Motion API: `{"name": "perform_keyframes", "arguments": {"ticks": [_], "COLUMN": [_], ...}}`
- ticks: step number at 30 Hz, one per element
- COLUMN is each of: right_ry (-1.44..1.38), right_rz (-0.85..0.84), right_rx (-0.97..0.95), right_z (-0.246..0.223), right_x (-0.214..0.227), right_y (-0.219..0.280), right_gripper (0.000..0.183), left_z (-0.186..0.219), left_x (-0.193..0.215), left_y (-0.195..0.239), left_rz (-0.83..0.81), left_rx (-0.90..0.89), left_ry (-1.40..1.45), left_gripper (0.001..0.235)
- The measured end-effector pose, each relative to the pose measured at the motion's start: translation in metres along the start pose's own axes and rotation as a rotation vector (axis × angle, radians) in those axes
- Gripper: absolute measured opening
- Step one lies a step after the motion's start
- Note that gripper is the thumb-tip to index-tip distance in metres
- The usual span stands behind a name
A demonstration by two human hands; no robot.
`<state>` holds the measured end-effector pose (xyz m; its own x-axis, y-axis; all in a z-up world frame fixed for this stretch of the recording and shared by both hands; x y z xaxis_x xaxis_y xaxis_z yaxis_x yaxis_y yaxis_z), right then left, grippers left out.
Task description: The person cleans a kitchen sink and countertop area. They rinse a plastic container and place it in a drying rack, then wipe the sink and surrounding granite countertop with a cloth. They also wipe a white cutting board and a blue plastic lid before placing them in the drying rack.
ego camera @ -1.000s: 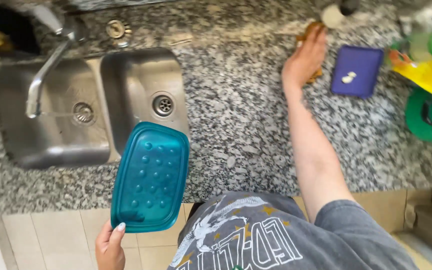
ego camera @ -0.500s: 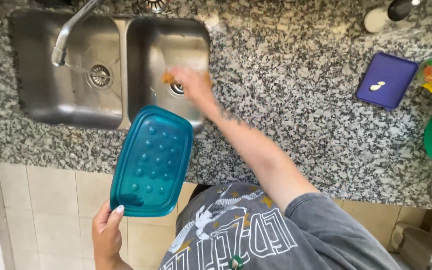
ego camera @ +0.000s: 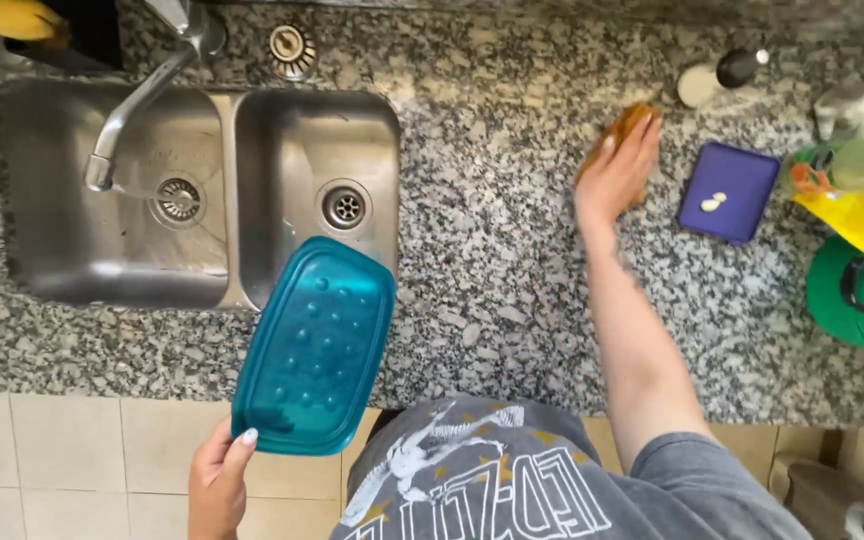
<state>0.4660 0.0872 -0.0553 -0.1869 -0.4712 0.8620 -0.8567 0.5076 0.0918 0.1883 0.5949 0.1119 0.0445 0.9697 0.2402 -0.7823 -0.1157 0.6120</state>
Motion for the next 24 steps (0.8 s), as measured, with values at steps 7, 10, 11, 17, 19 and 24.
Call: {"name": "perform_keyframes", "arguments": {"ticks": [7,10,11,17,19,24], "right_ry": [0.215,0.193,0.154,-0.059,-0.102,-0.299], "right_rz": [0.495,0.524,0.48,0.224,0.115,-0.218], "right_rx": [0.001,-0.24,-0.272,0.587,0.686,1.085], "right_z": [0.007,-0.081,-0.12,-0.239,-0.253,-0.257], "right_x": [-0.092,-0.128,-0.136,-0.211,-0.198,-0.153], "right_y": [-0.177,-0.136,-0.108,-0.007,0.01,0.062], "right_gripper": [0.046,0.053,0.061,0.055,0.056,0.052], "left_z": [-0.044,-0.055,-0.057,-0.071,-0.071,-0.022], "left_x": [0.024,0.033,0.035,0.036,0.04,0.03], "left_y": [0.034,0.042,0.046,0.059,0.064,0.054], "left_rz": [0.167,0.207,0.233,0.201,0.252,0.25], "left_rx": [0.064,0.133,0.202,0.127,0.152,0.192], "left_ry": [0.09,0.081,0.032,0.119,0.118,0.011], "left_gripper": [0.035,0.033,0.031,0.036,0.036,0.039]}}
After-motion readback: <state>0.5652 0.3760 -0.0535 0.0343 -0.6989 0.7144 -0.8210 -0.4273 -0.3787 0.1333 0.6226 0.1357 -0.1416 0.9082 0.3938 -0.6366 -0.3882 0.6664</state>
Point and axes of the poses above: each hand's wrist, its own y-axis away from the middle knuckle, its own x-axis out of the back of the hand, z = x × y, the point moved 3 cm from there along -y, towards the middle knuckle, and after that the axes turned 12 degrees about -z, right-handed, at the moved point
